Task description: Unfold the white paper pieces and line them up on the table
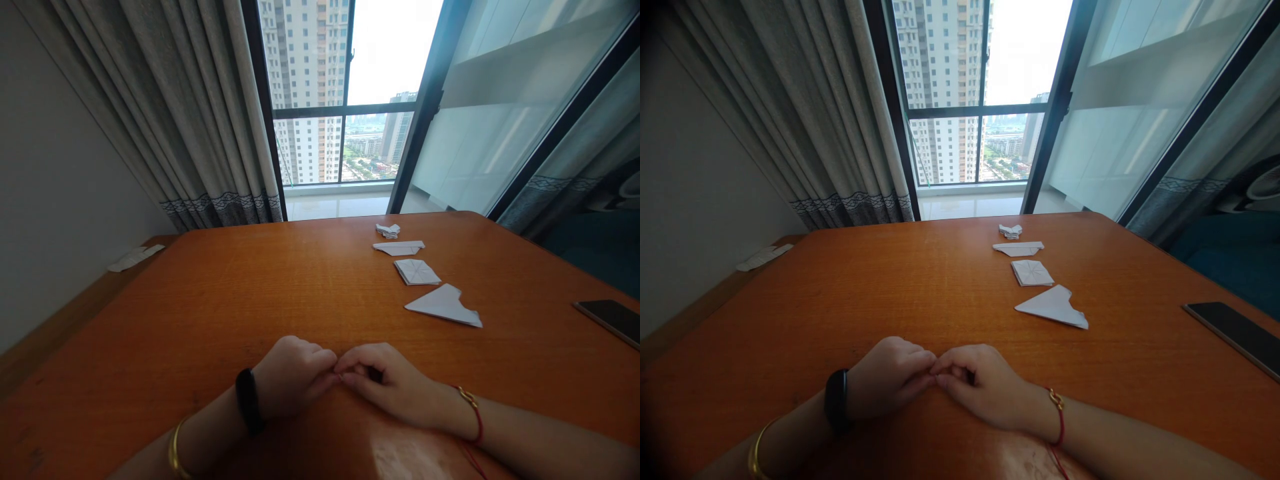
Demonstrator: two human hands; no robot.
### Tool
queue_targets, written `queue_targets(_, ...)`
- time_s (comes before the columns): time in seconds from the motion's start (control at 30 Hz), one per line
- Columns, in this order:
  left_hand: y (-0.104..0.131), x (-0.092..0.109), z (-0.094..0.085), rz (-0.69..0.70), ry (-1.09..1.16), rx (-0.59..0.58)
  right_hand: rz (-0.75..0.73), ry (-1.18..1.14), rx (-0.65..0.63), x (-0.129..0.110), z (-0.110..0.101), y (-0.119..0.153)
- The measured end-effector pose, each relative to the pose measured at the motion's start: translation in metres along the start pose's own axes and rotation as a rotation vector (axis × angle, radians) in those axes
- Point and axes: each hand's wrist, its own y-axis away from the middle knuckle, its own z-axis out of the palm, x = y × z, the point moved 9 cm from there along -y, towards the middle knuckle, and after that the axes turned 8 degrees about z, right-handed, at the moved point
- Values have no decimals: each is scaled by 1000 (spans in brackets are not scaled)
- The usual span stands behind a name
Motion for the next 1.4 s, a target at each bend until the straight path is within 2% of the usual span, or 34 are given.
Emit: queue_targets(1.4,1,0,2,5,4,-2,-3,60,8,-1,0,1)
